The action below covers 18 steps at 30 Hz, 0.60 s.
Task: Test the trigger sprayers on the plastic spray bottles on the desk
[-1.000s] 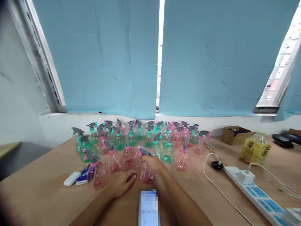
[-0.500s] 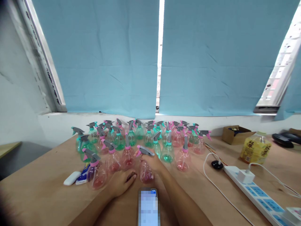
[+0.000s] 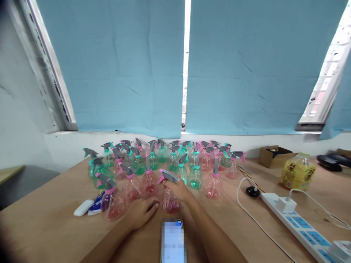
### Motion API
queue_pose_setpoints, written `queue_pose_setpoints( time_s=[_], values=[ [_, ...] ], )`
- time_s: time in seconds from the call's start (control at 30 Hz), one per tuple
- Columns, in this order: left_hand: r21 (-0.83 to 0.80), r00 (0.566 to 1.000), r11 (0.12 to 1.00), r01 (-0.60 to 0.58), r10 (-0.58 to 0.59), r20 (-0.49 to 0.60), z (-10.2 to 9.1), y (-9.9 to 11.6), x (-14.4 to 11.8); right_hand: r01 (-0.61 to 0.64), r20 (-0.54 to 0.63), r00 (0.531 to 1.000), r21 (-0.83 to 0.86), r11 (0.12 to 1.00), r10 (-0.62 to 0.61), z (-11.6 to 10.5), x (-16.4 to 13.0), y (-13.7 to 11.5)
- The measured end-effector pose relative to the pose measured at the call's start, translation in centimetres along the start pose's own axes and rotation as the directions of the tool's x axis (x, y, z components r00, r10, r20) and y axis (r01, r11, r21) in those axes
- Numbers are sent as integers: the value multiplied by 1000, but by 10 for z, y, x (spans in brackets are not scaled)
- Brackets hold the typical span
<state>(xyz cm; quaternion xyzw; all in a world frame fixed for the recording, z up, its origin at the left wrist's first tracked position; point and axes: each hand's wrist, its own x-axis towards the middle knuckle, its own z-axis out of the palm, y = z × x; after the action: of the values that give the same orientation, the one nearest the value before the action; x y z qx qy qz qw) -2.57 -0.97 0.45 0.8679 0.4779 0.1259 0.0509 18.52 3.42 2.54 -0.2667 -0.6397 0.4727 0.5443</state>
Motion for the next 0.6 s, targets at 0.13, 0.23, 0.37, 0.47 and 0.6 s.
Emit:
queue_pose_setpoints(
  time_s=[0.13,0.23,0.37,0.47,0.6],
  values=[
    [-12,1000,1000,-6,6,6,-1,1,0,22,15,1000,-6,1000,-22,0,0,-2],
    [-10,1000,1000,-4,4,1,1,0,0,42,21,999,2,999,-42,1,1,0],
    [-15,1000,1000,-14,14,-5,2,-2,0,77,-227,967,-174,982,-116,7,-1,11],
    [-21,1000,1000,-8,8,-3,1,-2,0,111,-335,905,-409,906,-261,12,-3,21],
    [-30,1000,999,-12,12,-8,2,-3,0,187,-206,884,-665,723,-418,16,3,33]
  ],
)
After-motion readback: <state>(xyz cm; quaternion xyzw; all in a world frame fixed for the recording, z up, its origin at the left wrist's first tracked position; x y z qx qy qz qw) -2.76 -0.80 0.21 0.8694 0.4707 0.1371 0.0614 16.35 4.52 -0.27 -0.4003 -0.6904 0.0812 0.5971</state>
